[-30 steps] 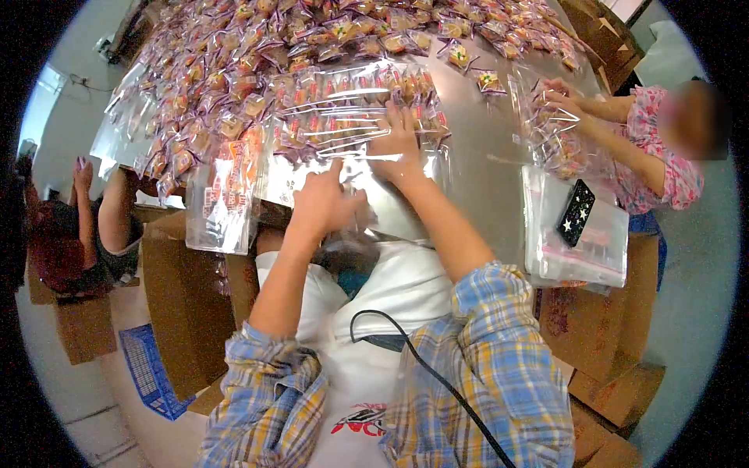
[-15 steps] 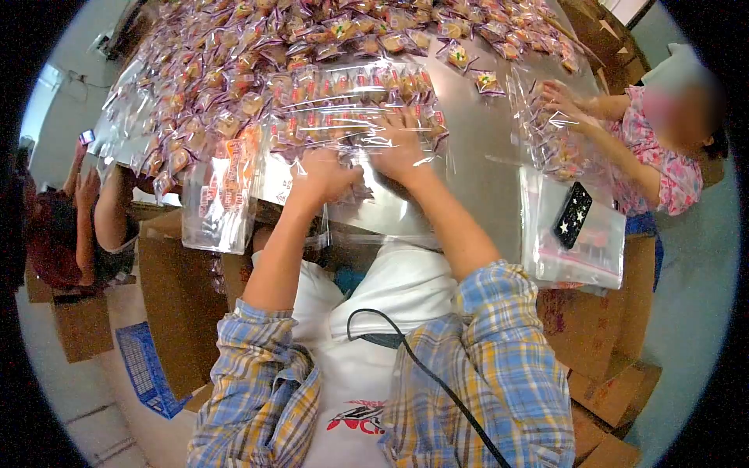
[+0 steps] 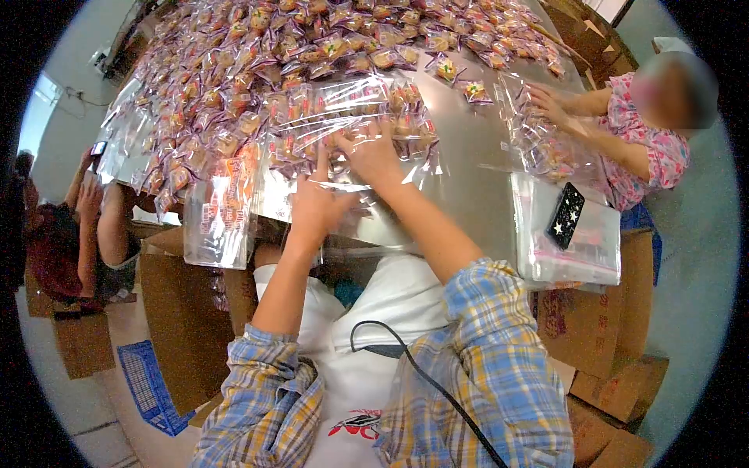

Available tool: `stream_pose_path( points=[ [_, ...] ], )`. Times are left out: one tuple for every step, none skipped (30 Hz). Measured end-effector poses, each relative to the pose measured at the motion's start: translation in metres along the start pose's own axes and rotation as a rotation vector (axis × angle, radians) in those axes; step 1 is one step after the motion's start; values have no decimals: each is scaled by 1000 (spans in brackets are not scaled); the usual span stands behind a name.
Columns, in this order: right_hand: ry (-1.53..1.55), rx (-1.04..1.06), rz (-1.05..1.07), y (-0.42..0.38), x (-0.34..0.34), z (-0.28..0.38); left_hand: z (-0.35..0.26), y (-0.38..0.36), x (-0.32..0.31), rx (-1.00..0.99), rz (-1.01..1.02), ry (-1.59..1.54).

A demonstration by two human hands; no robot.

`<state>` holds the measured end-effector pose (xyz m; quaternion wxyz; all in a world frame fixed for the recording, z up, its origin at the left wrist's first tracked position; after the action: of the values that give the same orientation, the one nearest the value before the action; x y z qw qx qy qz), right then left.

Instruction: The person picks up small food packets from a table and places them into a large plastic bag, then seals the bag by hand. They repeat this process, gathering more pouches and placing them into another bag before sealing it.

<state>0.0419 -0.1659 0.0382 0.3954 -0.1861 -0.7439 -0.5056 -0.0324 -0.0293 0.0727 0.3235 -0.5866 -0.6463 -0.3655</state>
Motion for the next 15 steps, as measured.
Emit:
stream_pose_path(
  points=[
    [89, -10, -48, -1, 3, -1, 1, -1, -1, -49, -1, 36],
    [117, -59, 11, 0, 0, -2, 2, -1, -3, -101, 1, 73],
    [79, -23, -22, 0, 0, -3, 0, -1, -2, -166, -82, 150],
    [43, 13, -47, -5, 1, -2, 5, 1, -7, -119, -28, 106],
    [100, -2, -16, -9, -1, -5, 9, 8, -13, -68, 24, 60],
    [154, -14, 10, -7, 2, -9, 9, 17, -14, -17, 69, 12],
    [211, -28, 38, -7, 3, -11, -2, 21, -4, 18, 124, 61],
    [210, -6, 12, -8, 8, -11, -2, 19, -5, -6, 89, 103],
    [208, 15, -19, -8, 10, -12, -1, 20, -8, -34, 49, 145],
    [204, 33, -51, -8, 12, -14, -1, 22, -10, -66, 10, 188],
    [185, 59, -53, -9, 12, -15, 2, 25, -14, -58, 26, 186],
    [206, 34, -30, -9, 15, -14, 0, 26, -12, -63, 26, 195],
    [226, 11, -9, -8, 17, -12, -1, 27, -10, -66, 24, 203],
    [248, -13, 13, -8, 20, -11, -2, 28, -7, -69, 23, 212],
    [271, -17, -9, -9, 17, -11, 0, 30, -8, -58, 36, 213]
  ],
)
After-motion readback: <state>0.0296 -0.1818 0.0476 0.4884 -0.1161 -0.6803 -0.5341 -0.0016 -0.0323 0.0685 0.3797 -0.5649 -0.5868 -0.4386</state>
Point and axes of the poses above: each hand's wrist, its own y-axis towards the middle knuckle, its own x-axis out of the back of the hand, z = x × y, the point moved 4 cm from there along y, towards the middle knuckle, and after that the axes turned 6 degrees about -z, right-handed, at the moved point
